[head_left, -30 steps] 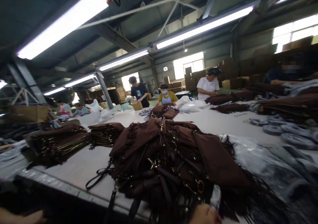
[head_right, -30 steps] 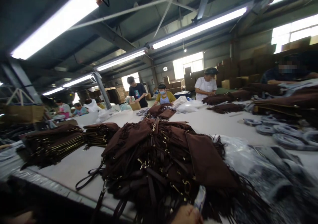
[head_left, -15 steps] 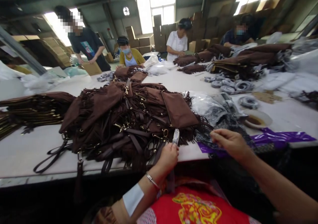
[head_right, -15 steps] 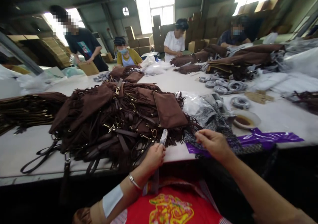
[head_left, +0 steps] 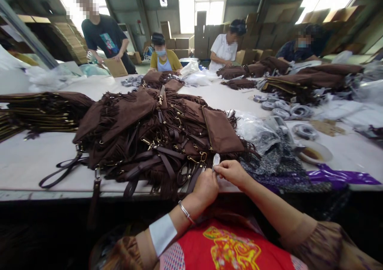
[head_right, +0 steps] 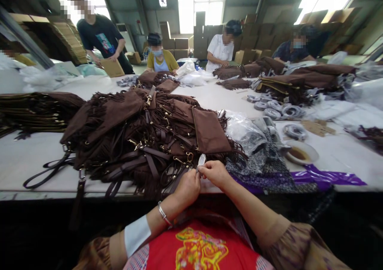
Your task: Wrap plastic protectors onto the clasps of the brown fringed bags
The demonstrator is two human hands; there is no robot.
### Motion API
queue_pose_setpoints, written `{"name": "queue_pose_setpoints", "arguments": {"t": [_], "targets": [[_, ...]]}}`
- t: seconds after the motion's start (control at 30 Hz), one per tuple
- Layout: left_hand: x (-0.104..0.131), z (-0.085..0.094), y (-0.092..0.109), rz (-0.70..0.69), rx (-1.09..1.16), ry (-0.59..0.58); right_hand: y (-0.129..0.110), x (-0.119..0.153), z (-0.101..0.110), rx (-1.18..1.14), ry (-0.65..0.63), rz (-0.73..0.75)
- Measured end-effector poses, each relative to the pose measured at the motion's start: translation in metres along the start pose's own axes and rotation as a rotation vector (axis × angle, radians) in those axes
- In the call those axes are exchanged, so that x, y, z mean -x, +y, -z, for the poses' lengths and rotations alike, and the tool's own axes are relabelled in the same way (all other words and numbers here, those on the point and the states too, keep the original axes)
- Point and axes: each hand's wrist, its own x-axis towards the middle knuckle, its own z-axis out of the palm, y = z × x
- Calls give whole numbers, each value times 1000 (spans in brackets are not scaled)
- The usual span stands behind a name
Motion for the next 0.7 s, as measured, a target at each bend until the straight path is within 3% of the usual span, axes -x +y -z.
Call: {"name": "queue_pose_setpoints", "arguments": {"t": [0.13,0.47,0.57,0.7], "targets": [[-1,-1,-3,-13,-97,-4,2,2,1,-22,-4,-40],[-1,2,-11,-26,74,24,-18,16,-4,-248,-149,-24],[0,1,-10,-38,131,43,-15,15,-5,-202,-150,-43],[3,0,-11,-33,48,47,-2,10,-6,-102,-104,-65]]}}
